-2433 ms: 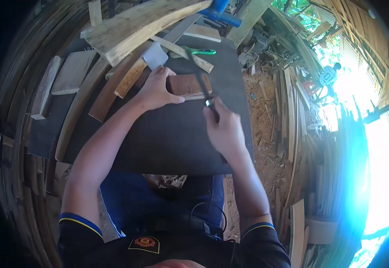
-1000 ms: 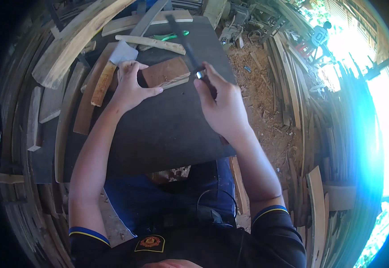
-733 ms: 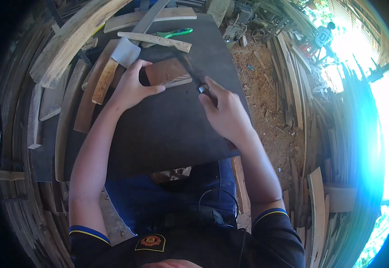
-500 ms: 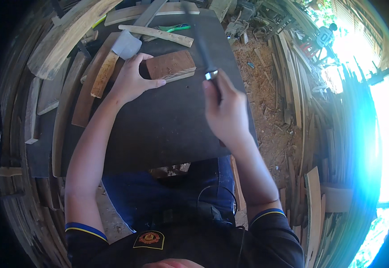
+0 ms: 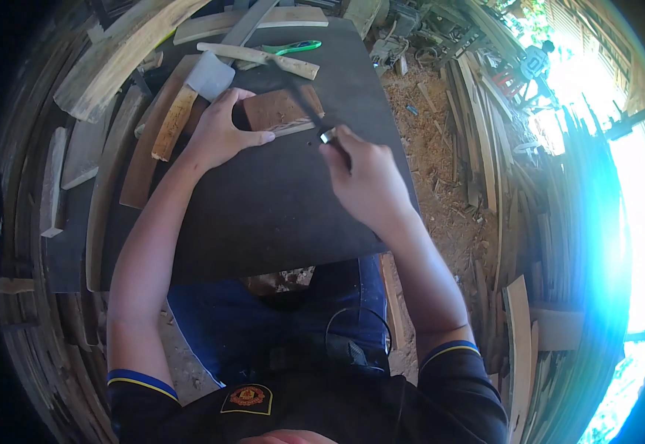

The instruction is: The person uses a chisel and a wooden mallet to carve and shape small rectangular blocks of wood on a workbench. They repeatedly strike the chisel to remove material, then inspect the pieces and fit them together to check alignment.

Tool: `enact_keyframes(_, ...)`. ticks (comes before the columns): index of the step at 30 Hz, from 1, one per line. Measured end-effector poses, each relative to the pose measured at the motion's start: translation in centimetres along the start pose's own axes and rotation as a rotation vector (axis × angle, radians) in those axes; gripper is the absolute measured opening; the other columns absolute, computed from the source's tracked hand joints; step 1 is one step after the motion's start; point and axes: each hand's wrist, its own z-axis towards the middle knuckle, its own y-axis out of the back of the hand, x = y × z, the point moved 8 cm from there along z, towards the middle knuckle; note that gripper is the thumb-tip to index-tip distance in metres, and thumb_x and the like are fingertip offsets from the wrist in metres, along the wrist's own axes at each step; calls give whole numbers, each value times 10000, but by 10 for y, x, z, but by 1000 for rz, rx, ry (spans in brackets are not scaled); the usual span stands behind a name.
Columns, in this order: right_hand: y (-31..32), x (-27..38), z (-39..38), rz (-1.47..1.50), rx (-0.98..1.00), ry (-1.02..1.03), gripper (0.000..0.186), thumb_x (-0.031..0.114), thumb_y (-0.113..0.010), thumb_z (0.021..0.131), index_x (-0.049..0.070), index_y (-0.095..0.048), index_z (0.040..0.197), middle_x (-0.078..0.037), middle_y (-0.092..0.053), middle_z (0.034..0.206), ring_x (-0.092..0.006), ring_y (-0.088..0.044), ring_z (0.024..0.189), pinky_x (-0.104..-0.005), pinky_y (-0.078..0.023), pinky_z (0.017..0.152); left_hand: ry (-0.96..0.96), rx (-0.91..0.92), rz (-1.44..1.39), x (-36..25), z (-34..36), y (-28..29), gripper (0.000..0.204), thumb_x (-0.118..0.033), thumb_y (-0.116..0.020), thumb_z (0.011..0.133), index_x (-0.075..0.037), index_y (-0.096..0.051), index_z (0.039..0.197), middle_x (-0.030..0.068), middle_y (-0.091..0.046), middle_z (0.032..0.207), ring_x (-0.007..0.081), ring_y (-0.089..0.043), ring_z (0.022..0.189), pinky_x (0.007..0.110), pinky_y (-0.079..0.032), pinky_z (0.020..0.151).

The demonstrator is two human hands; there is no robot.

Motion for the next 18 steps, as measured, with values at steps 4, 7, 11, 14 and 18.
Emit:
enact_keyframes(4, 9, 11, -9, 89, -130, -4, 222, 184, -628, 1005, -5, -643, 1119, -268, -659, 767, -493, -658, 801, -498, -518, 695, 2, -21, -20, 3, -1, -2, 828, -421, -924, 697, -10, -570, 1322, 216, -626, 1333, 352, -569, 1306, 443, -426, 1119)
enact_keyframes(7, -15, -8, -2, -34, 14, -36, 193, 171, -636, 999, -5, -640, 1079, -279, -667, 801, -499, -655, 827, -492, -519, 693, -4, -12, 5, 2, 0, -2, 819, -429, -919, 707, -11, -571, 1319, 217, -622, 1343, 351, -568, 1310, 443, -424, 1119)
enact_keyframes(11, 6, -3, -4, 154, -106, -11, 219, 159, -640, 998, -2, -654, 1145, -281, -678, 831, -492, -666, 837, -475, -525, 687, 26, -6, -1, 6, -4, -2, 820, -440, -915, 710, -15, -571, 1322, 220, -621, 1350, 353, -559, 1325, 445, -422, 1124)
enact_keyframes(14, 7, 3, -9, 127, -165, 2, 304, 152, -638, 1001, -3, -655, 1262, -269, -686, 824, -485, -678, 799, -443, -541, 681, 22, -10, 8, 4, 0, -1, 811, -437, -914, 713, -22, -575, 1322, 213, -620, 1358, 351, -554, 1334, 443, -416, 1135)
enact_keyframes(18, -11, -21, -3, -43, -58, 39, 285, 153, -628, 1010, -6, -641, 1247, -237, -695, 803, -455, -696, 751, -417, -545, 658, -1, 16, 11, -2, -1, -1, 806, -423, -916, 718, -21, -572, 1326, 204, -624, 1356, 346, -552, 1338, 440, -414, 1139)
